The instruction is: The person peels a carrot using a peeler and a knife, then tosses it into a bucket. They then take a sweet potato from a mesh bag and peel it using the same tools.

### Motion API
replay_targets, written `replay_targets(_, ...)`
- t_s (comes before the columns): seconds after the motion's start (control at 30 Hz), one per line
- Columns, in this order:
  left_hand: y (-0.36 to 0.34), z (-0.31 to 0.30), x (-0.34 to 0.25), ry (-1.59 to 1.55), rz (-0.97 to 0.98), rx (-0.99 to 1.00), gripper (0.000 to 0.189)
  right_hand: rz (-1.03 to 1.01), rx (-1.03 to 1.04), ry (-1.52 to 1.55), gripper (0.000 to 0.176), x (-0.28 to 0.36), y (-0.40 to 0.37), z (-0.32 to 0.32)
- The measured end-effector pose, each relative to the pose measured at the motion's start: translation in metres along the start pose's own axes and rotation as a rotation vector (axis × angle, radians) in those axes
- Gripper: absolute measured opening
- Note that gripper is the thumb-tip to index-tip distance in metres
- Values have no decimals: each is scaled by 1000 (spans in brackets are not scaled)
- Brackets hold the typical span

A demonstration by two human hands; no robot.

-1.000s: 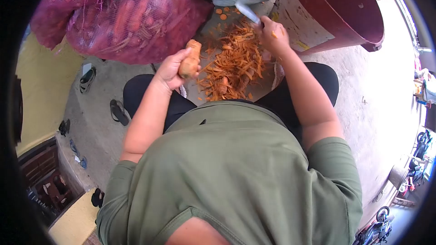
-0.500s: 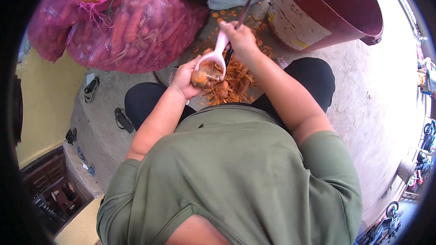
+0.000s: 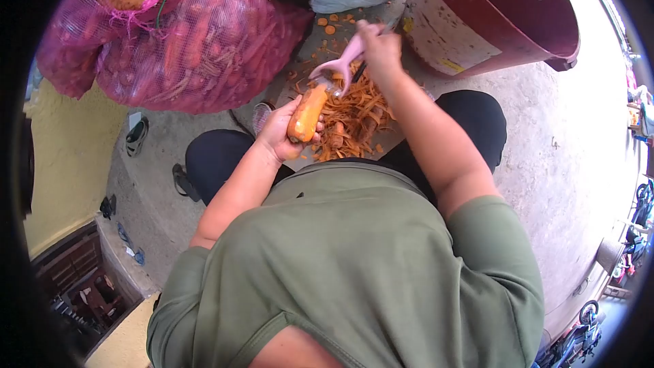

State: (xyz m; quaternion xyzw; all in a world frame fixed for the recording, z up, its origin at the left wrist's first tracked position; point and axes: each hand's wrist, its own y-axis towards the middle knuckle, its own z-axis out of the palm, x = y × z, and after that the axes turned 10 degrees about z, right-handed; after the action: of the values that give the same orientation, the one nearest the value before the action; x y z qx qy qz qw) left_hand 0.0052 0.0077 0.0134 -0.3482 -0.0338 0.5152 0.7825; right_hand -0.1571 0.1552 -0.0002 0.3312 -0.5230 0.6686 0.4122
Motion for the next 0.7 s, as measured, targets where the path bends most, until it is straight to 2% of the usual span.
replay_targets(0.03,-1,-3,-1,-6,4,-15,37,-97,-99,-11,22,5,6,-3)
replay_targets(0.13,-2,-1,-3,-12,35,-56,37,82,92,73,21,13,-9,2)
replay_targets(0.2,-3,12,-1,-9,85,-96,38,181,349,102,22,5,-43,16)
replay_targets(0.23,0,9,0,-16,72,-54,38,204,485,82,23,1,-52,18)
replay_targets(0.33,5,-1,5,-28,20,50,37,206,315,-69,22,-3,-46,14)
replay_targets(0.37,3,-2,5,-25,-1,76,36,146,147,28,22,-6,-25,5)
replay_targets(0.43,-1,-2,3,-18,-39,128,35,-41,-53,0,21,6,2,-14)
replay_targets(0.53,-6,13,3,35,17,14,35,92,90,81,20,17,-8,-9)
replay_targets(0.57,-5,19,3,49,38,-17,35,123,255,153,20,12,-24,-1)
replay_targets(0.63,-2,29,6,-13,48,-54,35,166,444,-55,20,15,-61,11)
replay_targets(0.7,1,23,8,-12,18,-31,35,148,369,-174,21,6,-52,7)
